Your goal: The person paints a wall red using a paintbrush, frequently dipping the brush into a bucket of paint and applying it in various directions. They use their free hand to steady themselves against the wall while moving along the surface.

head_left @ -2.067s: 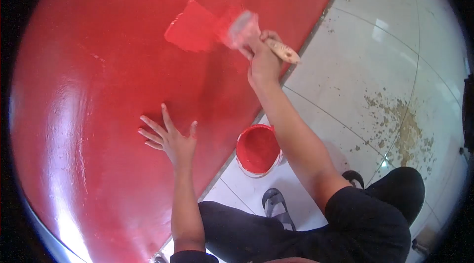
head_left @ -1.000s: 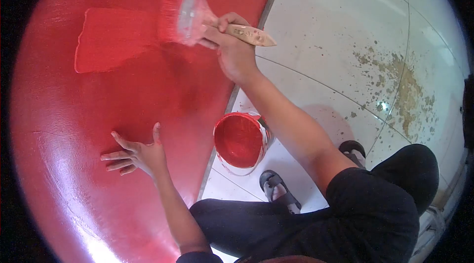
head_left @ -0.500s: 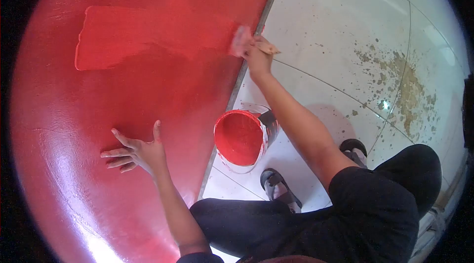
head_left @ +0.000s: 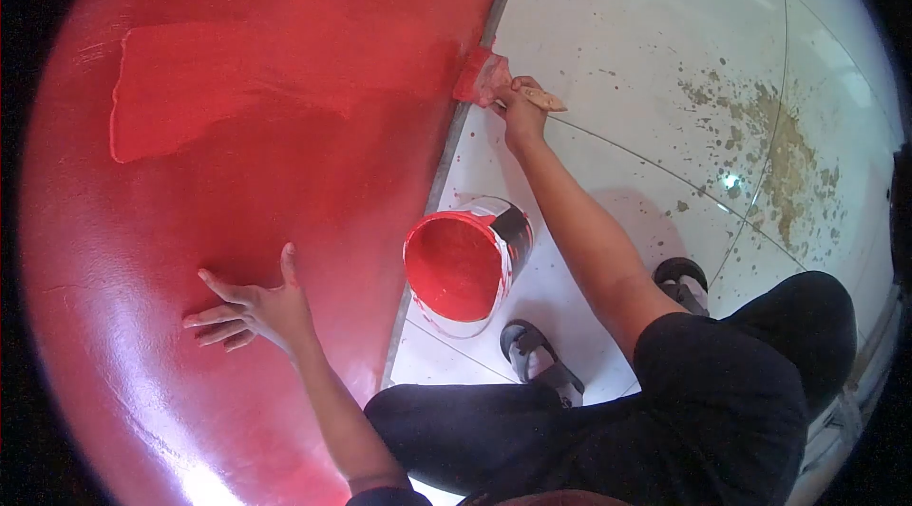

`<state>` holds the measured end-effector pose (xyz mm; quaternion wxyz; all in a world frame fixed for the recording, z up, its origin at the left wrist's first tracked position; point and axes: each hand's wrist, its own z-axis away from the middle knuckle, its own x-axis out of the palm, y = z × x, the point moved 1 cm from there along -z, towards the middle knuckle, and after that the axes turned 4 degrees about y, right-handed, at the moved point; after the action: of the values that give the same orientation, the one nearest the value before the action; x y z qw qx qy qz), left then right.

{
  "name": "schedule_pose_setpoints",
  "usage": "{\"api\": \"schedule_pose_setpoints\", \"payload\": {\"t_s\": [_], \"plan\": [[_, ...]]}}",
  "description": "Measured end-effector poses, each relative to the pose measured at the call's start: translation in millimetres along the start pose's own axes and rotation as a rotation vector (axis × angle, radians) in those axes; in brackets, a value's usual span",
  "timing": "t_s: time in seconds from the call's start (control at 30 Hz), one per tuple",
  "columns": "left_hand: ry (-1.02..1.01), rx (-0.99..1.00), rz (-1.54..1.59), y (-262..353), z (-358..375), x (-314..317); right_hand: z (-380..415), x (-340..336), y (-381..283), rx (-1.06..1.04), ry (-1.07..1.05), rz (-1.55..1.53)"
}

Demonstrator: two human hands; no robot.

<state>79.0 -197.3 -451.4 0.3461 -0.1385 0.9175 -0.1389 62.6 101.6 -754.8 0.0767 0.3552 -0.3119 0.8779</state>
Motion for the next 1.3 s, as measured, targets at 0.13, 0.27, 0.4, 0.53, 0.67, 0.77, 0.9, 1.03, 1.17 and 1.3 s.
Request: {"api": "schedule_pose_setpoints", "payload": {"t_s": [0.13, 0.27, 0.4, 0.53, 0.67, 0.77, 0.9, 1.03, 1.17, 1.3], "plan": [[0.025, 0.010, -0.014, -1, 0, 3, -6, -2, 11, -0.070, 0.060, -0.047], [0.028, 0.005, -0.028, 0, -1, 3, -13, -3, 22, -0.139, 0.049, -0.001], [0.037, 0.024, -0.024, 2, -1, 5, -22, 23, 38, -0.229, -0.021, 0.173], [0.061, 0.043, -0.002, 1, -1, 4, 17, 65, -54, -0.089, -0.290, -0.241], [0.046, 0.037, -0.009, 2, -1, 4, 14, 64, -48, -0.062, -0.449, -0.414], [0.031, 0.029, -0.008, 3, -2, 3, -13, 25, 5, 0.022, -0.245, -0.226], [0.027, 0.029, -0.005, 3, -1, 3, -19, -13, 16, -0.013, -0.077, 0.015], [0.044, 0.041, -0.010, 3, 0, 4, -17, -8, 10, -0.071, -0.036, -0.006], [0.046, 0.036, -0.036, 3, -1, 3, -37, 2, 35, -0.241, -0.072, 0.254], [0.017, 0.024, -0.064, 1, 0, 3, 10, 46, -12, -0.122, -0.217, 0.015]]}}
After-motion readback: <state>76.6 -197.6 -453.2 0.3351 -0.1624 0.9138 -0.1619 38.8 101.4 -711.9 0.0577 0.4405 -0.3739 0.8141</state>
